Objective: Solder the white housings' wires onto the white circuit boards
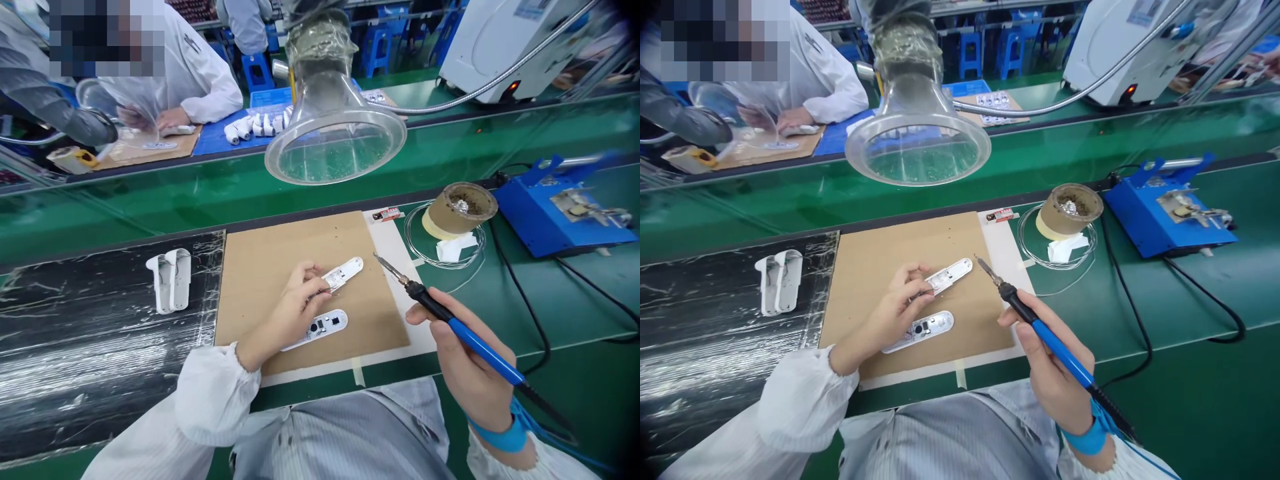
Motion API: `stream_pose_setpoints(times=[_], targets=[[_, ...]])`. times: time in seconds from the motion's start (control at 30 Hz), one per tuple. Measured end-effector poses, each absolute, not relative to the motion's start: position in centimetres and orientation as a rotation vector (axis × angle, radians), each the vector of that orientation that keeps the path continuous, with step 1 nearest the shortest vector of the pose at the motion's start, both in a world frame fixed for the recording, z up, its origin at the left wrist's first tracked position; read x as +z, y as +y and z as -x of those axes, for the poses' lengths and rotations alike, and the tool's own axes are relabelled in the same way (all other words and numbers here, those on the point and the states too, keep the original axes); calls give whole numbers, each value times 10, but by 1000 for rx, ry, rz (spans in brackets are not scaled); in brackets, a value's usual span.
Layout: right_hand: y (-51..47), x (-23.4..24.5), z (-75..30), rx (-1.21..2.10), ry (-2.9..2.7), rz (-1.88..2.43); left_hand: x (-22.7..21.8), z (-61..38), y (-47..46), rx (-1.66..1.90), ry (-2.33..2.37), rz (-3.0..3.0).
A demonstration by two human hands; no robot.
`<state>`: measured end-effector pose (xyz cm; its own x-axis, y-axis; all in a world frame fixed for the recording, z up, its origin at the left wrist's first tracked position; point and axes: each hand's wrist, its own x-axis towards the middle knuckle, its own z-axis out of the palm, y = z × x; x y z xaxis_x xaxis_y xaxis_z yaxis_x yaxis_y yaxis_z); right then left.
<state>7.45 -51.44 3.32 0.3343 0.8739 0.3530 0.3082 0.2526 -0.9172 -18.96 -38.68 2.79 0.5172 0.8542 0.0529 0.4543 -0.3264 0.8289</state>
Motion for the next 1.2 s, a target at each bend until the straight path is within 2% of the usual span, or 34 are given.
stream_pose_setpoints(times=[0.4,0.67,1.2], targets=[[-535,21,-85,754,-1209,1277,13,198,-409,578,883,-2543],[-534,24,-88,882,-1056,1267,19,195,-416,534,830,-2788],[-506,19,-79,961,-1104,1400,31,190,-416,490,824,-2810]])
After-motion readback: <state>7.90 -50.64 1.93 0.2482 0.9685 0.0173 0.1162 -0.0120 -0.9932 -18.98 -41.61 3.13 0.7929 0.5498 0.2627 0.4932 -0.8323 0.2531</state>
